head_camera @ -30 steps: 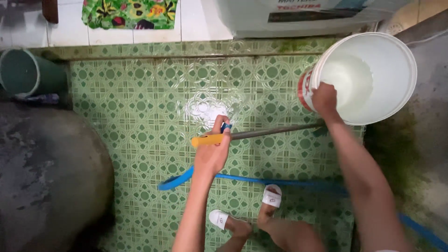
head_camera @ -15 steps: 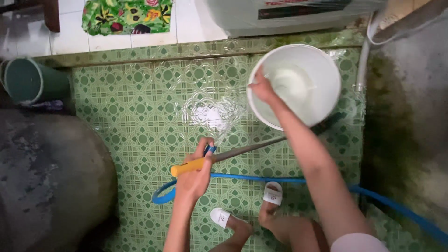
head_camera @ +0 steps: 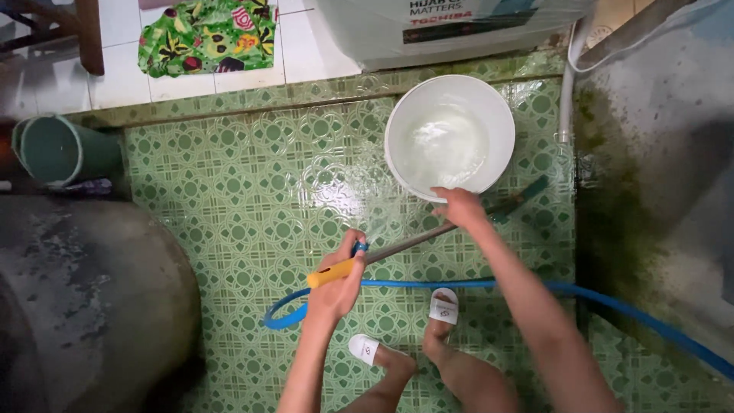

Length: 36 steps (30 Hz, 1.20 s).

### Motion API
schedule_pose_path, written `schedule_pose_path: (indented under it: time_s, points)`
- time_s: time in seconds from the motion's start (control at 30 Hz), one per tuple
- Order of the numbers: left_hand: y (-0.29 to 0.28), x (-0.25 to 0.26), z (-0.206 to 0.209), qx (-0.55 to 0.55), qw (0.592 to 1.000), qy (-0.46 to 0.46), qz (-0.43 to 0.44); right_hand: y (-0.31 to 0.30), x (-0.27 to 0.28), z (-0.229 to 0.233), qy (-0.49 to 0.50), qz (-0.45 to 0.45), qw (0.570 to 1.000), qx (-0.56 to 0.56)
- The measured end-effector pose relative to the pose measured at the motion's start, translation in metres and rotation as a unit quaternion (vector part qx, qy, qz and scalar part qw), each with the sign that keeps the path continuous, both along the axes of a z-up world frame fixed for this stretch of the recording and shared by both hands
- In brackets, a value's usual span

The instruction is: Scrubbing and rinsing a tiled bathroom floor using a squeegee and a hose.

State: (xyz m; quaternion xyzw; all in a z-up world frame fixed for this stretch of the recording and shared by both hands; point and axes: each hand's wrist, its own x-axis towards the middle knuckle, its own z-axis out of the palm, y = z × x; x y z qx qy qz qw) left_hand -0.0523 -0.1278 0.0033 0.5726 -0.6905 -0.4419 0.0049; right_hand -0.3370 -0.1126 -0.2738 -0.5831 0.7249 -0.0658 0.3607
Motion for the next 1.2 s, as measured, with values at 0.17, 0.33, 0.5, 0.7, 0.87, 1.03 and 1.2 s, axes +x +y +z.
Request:
schedule_pose_path:
  time_s: [0.17,0.33,0.5,0.7,0.87,1.03,1.2]
  points:
    - [0.002,0.016,-0.025,-0.014,1.0,0.001,0.011,-0.013,0.007,-0.024,0.057,0.114,0.991,0.027]
    - [-0.004,0.037,-0.038,0.021,0.999,-0.024,0.026,-0.011,0.024,-0.066,0.124,0.143,0.981,-0.043]
    - [-0.008,0.048,-0.053,0.029,0.998,0.018,0.05,-0.062,0.085,-0.063,0.032,0.025,0.988,-0.152]
    - [-0.007,0.053,-0.048,0.023,0.999,0.019,0.036,-0.145,0.127,-0.078,0.03,0.01,0.982,-0.184]
    - [0.002,0.029,-0.027,0.018,0.999,0.018,0.021,-0.097,0.107,-0.068,-0.037,-0.035,0.994,-0.099]
    - [0.022,-0.003,-0.004,0.025,0.998,0.051,-0.022,-0.006,0.066,-0.036,-0.126,-0.072,0.974,-0.173]
    - [0.038,-0.046,0.038,0.036,0.997,0.047,-0.04,0.027,0.042,-0.017,-0.45,-0.197,0.869,-0.059]
